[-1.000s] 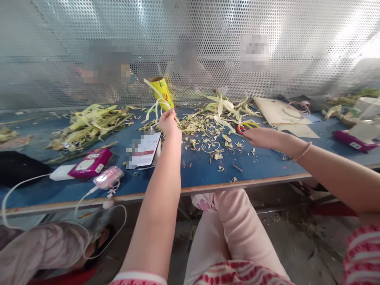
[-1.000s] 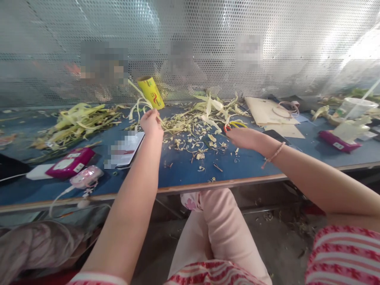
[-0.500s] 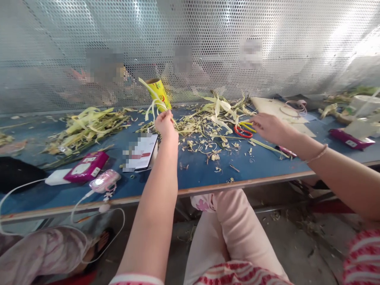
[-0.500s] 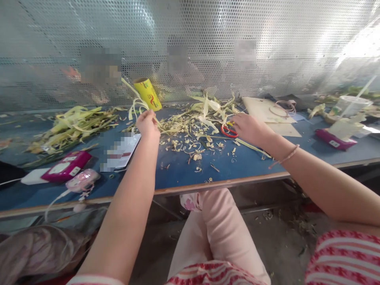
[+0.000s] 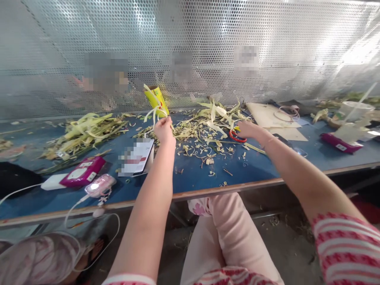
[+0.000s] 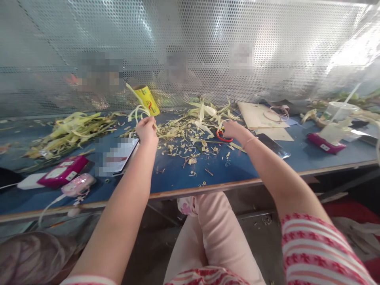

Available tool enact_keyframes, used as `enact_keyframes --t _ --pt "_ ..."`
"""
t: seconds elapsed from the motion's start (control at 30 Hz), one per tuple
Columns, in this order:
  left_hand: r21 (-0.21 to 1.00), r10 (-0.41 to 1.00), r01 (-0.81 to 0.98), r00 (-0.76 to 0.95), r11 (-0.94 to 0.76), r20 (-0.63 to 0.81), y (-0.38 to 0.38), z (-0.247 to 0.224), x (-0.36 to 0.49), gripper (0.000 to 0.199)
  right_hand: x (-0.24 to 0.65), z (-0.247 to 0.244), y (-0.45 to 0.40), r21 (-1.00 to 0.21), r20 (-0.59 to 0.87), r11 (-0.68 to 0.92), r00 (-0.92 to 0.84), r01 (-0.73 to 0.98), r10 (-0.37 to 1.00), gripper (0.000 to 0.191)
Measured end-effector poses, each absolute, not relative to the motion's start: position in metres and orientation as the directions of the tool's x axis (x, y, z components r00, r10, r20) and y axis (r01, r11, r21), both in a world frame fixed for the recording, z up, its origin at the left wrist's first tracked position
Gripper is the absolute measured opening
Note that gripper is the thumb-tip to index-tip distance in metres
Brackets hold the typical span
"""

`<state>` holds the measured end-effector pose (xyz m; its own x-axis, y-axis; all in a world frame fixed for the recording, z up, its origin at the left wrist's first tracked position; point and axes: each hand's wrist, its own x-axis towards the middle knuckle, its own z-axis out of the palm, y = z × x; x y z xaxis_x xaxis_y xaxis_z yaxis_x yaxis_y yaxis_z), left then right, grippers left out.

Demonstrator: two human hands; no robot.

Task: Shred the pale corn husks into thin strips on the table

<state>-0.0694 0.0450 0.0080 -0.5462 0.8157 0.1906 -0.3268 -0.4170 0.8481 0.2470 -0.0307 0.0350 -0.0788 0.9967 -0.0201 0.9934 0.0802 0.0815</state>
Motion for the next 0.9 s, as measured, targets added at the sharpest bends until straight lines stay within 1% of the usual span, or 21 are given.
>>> enact_keyframes --t 0.1,0.23,0.3,0.37,0.47,0.53,0.6,0.63,0.7,0.8,0.9 --pt "0.848 0.818 -0.322 -0.539 -0.421 0.202 0.045 0.007 -0.069 0.008 0.249 0.025 -0.010 0.007 -0.045 -0.045 0.045 0.999 0.998 0.034" --pt "0.857 0.820 -0.318 -0.541 -0.406 0.188 0.045 0.006 -0.067 0.013 0.266 0.007 -0.002 -0.080 0.015 -0.114 0.116 0.990 0.993 0.042" --pt "0.861 0.820 -0.312 -0.540 -0.402 0.187 0.046 0.007 -0.065 0.014 0.277 0.001 -0.001 -0.173 0.075 -0.171 0.186 0.970 0.980 0.045" --pt "0.860 0.818 -0.303 -0.539 -0.411 0.201 0.045 0.008 -0.063 0.013 0.288 0.000 -0.001 -0.296 0.126 -0.240 0.286 0.925 0.950 0.045" --pt "0.853 0.824 -0.312 -0.526 -0.418 0.211 0.042 0.010 -0.061 0.010 0.297 0.003 -0.001 -0.419 0.153 -0.323 0.416 0.849 0.896 0.050" --pt "0.847 0.832 -0.330 -0.514 -0.416 0.208 0.039 0.012 -0.060 0.011 0.300 0.005 -0.001 -0.526 0.168 -0.336 0.483 0.781 0.859 0.052" --pt "0.849 0.836 -0.326 -0.504 -0.416 0.216 0.036 0.013 -0.059 0.013 0.301 0.007 -0.001 -0.611 0.195 -0.317 0.526 0.725 0.828 0.050" --pt "0.853 0.838 -0.317 -0.498 -0.415 0.222 0.035 0.013 -0.058 0.014 0.301 0.008 -0.001 -0.633 0.214 -0.300 0.533 0.714 0.818 0.049" --pt "0.860 0.844 -0.304 -0.483 -0.411 0.232 0.033 0.013 -0.058 0.016 0.301 0.008 -0.003 -0.625 0.268 -0.267 0.523 0.733 0.809 0.050" --pt "0.860 0.849 -0.302 -0.470 -0.411 0.241 0.032 0.013 -0.059 0.018 0.298 0.008 -0.006 -0.588 0.325 -0.216 0.473 0.779 0.819 0.054" --pt "0.857 0.844 -0.303 -0.478 -0.417 0.242 0.034 0.012 -0.062 0.020 0.291 0.010 -0.010 -0.513 0.337 -0.157 0.366 0.844 0.868 0.055"
